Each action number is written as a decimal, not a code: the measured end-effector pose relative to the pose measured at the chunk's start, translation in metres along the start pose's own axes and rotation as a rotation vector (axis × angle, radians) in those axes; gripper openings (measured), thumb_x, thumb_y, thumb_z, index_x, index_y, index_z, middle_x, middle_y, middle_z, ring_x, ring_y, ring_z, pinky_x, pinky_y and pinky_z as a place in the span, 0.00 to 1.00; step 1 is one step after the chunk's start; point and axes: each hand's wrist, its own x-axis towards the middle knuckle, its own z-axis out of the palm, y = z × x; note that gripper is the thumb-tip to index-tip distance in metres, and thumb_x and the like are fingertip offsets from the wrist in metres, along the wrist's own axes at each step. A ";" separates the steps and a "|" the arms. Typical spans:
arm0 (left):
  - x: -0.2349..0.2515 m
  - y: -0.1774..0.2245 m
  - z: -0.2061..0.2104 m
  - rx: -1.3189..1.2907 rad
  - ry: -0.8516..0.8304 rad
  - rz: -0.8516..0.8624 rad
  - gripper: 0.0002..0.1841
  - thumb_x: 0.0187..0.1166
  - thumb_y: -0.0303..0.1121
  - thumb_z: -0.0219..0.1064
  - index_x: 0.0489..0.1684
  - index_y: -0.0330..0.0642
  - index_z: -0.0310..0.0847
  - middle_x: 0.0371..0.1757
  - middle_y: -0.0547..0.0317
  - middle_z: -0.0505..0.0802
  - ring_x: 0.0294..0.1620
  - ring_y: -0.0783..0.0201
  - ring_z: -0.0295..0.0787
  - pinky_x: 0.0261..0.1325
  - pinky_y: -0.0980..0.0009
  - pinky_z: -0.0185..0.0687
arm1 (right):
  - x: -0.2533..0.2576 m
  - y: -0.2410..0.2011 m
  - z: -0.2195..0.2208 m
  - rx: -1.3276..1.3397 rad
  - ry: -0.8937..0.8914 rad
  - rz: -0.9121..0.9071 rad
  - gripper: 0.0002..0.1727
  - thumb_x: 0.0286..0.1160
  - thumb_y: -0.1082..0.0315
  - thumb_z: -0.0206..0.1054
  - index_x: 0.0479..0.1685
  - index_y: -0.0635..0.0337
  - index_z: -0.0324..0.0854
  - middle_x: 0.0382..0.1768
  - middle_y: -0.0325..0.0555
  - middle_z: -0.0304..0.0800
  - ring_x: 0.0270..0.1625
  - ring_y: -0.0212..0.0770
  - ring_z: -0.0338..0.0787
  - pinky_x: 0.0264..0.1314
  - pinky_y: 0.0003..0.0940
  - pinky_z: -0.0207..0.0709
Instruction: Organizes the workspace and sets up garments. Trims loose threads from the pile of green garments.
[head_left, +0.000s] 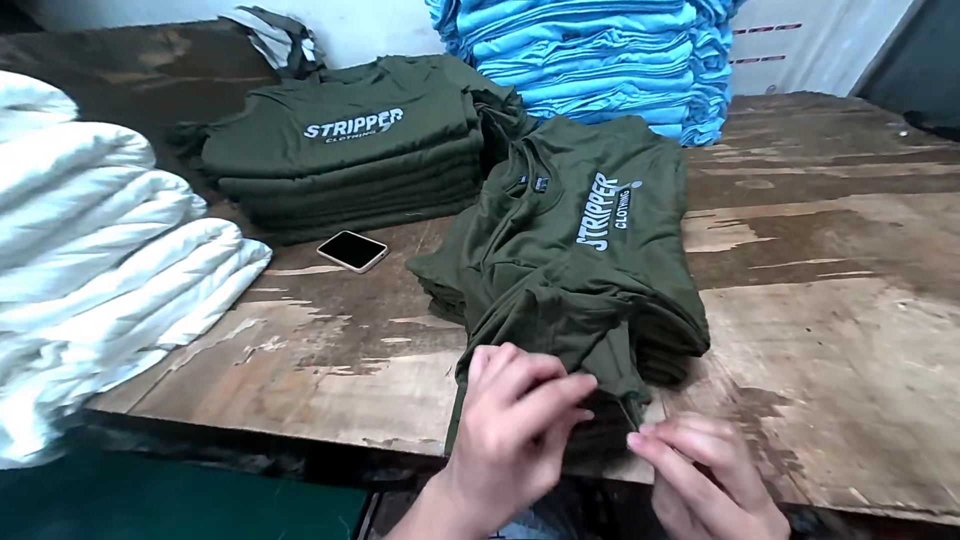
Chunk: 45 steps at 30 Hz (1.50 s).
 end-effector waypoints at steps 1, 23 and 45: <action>-0.003 0.002 0.003 0.090 0.034 0.095 0.10 0.79 0.41 0.73 0.54 0.61 0.92 0.47 0.69 0.94 0.49 0.69 0.85 0.61 0.60 0.70 | -0.002 -0.003 -0.001 -0.007 -0.011 -0.008 0.09 0.81 0.69 0.65 0.51 0.47 0.88 0.51 0.33 0.85 0.59 0.31 0.85 0.67 0.24 0.79; 0.008 0.005 0.008 0.307 0.068 0.158 0.08 0.78 0.37 0.74 0.49 0.57 0.94 0.45 0.66 0.94 0.44 0.64 0.84 0.52 0.59 0.72 | 0.017 -0.006 0.017 -0.352 0.080 0.277 0.11 0.68 0.52 0.76 0.40 0.47 0.96 0.39 0.41 0.92 0.46 0.40 0.87 0.57 0.44 0.75; 0.031 -0.003 0.013 0.109 -0.300 0.029 0.09 0.75 0.37 0.69 0.47 0.50 0.89 0.37 0.65 0.89 0.40 0.65 0.87 0.44 0.63 0.84 | 0.000 -0.004 0.009 -0.288 0.106 0.090 0.11 0.74 0.47 0.62 0.33 0.40 0.78 0.42 0.30 0.85 0.52 0.32 0.82 0.69 0.36 0.67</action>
